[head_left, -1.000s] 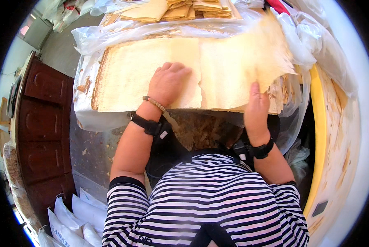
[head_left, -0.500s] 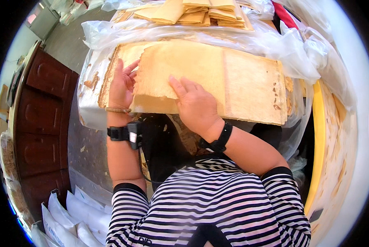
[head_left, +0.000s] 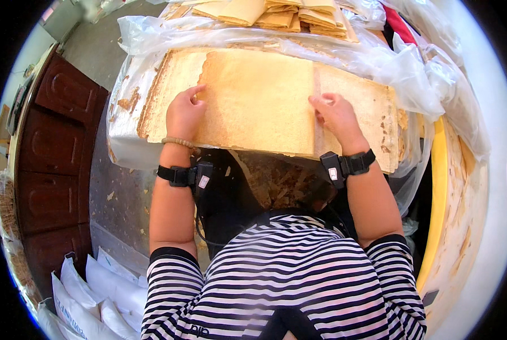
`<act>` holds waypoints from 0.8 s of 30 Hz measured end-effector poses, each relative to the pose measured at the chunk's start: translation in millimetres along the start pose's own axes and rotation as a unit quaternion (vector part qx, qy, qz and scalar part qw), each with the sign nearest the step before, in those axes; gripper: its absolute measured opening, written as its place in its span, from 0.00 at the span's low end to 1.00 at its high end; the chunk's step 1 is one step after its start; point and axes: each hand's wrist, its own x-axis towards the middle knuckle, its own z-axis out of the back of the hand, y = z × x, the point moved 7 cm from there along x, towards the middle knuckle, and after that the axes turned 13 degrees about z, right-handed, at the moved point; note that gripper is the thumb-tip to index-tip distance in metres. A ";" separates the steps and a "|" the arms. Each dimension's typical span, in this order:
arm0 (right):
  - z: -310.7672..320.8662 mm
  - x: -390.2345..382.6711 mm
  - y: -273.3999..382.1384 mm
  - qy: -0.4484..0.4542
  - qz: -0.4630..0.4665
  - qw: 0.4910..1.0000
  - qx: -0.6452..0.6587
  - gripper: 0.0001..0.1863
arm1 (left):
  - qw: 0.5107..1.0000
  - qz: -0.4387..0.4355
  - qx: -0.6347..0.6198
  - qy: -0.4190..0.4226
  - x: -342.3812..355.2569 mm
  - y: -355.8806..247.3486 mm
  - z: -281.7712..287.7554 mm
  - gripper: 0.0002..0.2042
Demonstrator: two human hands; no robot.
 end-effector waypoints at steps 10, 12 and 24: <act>-32.0 -10.9 -30.1 0.145 -0.103 0.931 0.320 0.21 | 0.996 -0.028 -0.006 -0.084 -13.4 7.5 23.9 0.14; -8.9 -1.5 -47.8 0.134 -0.094 0.924 0.346 0.21 | 0.980 -0.052 -0.001 -0.192 -33.6 29.9 55.5 0.12; 83.0 26.4 -49.5 0.069 0.207 0.973 -0.081 0.43 | 0.884 0.254 -0.317 0.233 -106.1 65.6 -18.8 0.27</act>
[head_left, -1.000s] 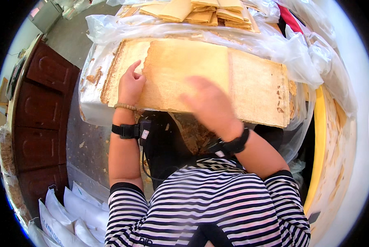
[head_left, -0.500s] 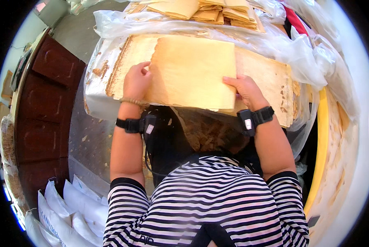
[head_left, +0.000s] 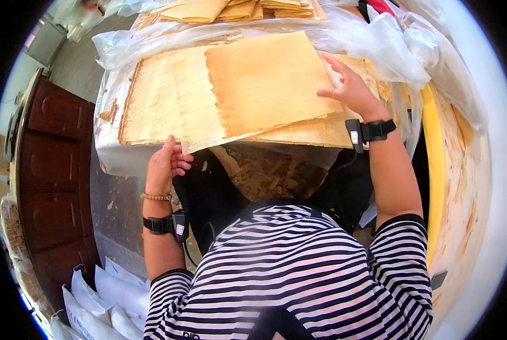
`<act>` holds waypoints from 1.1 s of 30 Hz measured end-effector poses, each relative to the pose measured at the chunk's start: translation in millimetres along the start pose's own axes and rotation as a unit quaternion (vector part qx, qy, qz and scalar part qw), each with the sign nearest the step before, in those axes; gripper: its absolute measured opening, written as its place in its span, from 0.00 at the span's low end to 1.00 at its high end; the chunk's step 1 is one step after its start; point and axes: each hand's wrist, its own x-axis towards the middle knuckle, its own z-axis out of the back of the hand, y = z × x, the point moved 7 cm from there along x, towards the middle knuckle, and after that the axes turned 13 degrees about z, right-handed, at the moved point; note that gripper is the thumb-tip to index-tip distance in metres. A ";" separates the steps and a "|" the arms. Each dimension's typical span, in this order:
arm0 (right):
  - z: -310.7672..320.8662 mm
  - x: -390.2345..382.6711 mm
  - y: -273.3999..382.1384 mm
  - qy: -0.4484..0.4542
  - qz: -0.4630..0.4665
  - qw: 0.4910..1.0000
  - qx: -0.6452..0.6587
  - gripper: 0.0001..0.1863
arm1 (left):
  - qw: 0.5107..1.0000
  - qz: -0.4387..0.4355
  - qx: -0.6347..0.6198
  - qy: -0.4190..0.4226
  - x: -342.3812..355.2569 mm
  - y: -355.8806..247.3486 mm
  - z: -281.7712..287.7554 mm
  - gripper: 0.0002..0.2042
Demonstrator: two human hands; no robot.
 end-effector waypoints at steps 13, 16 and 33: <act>-13.5 -35.7 25.1 0.140 0.122 0.967 -0.172 0.44 | 0.998 0.022 -0.034 0.046 -3.9 10.0 -33.9 0.14; -20.8 -43.1 73.4 0.110 0.187 0.962 -0.168 0.44 | 0.991 0.042 -0.046 0.118 -12.7 21.7 -53.9 0.14; -1.7 -142.5 54.9 0.071 0.181 0.981 -0.005 0.15 | 0.666 -0.515 0.539 -0.001 -93.0 -112.6 -141.2 0.32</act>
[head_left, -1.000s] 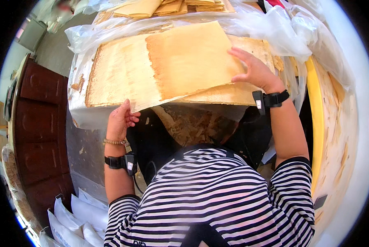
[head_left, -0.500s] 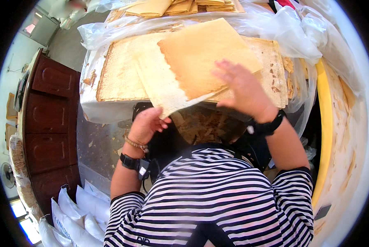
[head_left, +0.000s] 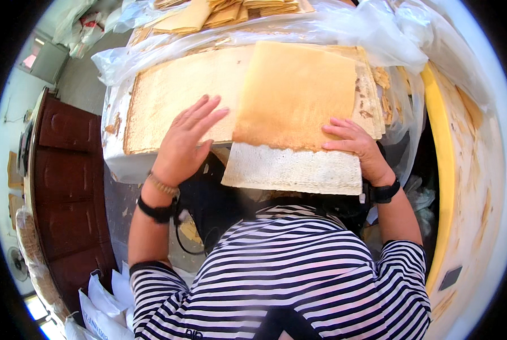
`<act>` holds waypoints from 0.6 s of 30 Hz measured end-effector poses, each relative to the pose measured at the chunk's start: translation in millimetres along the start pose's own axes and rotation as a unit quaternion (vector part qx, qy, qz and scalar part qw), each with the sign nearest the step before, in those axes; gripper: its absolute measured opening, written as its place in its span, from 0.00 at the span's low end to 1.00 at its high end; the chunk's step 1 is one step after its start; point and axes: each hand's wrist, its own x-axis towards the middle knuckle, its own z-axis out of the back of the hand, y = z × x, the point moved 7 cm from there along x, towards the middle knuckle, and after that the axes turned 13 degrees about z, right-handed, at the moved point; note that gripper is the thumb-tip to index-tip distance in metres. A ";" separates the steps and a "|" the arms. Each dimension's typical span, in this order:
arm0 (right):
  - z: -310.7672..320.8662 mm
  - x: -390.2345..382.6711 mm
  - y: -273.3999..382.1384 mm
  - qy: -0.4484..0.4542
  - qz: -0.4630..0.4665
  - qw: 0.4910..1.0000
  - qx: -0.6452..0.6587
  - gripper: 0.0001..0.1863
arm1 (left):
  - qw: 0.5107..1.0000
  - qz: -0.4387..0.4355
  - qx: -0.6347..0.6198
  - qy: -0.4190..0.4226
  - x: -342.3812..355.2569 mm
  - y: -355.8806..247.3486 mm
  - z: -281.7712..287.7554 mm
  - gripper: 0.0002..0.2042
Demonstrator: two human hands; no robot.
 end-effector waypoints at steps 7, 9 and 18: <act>13.0 -27.0 -30.1 -0.057 -0.047 0.982 0.172 0.16 | 0.970 -0.186 0.100 0.123 47.0 -29.7 -71.7 0.31; 17.0 -26.7 -39.5 -0.093 -0.061 0.965 0.237 0.16 | 0.959 -0.234 -0.072 0.143 57.6 -21.8 -85.2 0.20; 23.2 -8.4 -86.9 -0.213 -0.274 0.913 0.214 0.17 | 0.897 0.207 -0.386 0.057 76.8 16.2 -123.2 0.16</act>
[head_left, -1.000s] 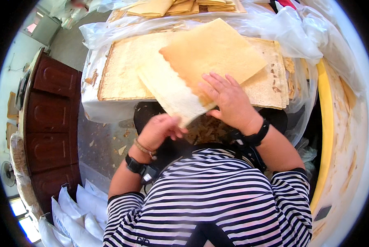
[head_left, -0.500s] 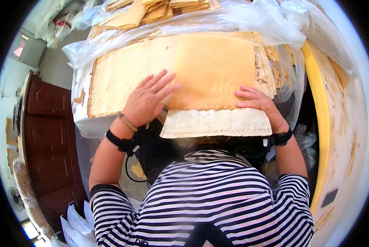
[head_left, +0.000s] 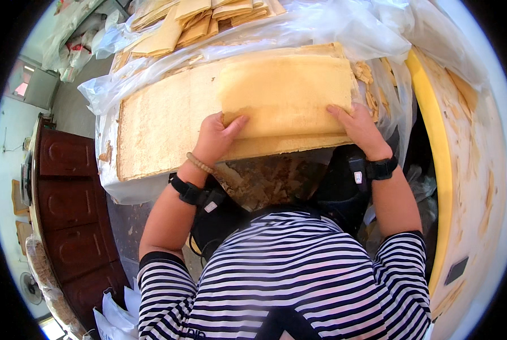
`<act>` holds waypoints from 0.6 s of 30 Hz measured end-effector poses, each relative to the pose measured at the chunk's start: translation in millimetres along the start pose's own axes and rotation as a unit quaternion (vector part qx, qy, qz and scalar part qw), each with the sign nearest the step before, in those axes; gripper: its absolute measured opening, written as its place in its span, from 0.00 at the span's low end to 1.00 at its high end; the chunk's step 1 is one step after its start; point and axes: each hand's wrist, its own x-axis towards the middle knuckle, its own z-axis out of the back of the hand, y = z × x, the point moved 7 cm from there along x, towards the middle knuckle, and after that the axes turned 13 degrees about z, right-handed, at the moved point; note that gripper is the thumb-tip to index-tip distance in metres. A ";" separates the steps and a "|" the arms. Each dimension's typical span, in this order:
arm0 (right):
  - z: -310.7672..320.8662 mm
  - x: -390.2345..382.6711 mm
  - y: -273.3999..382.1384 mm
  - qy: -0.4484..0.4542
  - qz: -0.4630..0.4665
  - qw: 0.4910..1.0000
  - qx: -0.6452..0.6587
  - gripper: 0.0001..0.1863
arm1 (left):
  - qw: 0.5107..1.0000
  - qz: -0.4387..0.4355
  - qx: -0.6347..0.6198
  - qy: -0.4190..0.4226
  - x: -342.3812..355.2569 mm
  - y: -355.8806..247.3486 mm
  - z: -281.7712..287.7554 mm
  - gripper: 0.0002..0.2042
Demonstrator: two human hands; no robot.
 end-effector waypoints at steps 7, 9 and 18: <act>-3.8 14.5 -13.8 -0.012 -0.005 0.972 -0.237 0.24 | 0.915 0.081 0.339 -0.202 -13.3 -38.0 -6.6 0.26; -5.0 15.4 -12.5 -0.010 -0.011 0.967 -0.254 0.24 | 0.879 -0.076 0.384 -0.272 -18.6 -50.9 -10.6 0.30; -3.2 18.5 13.3 -0.035 -0.049 0.922 -0.381 0.24 | 0.849 -0.238 0.469 -0.044 -19.8 -46.7 -72.4 0.38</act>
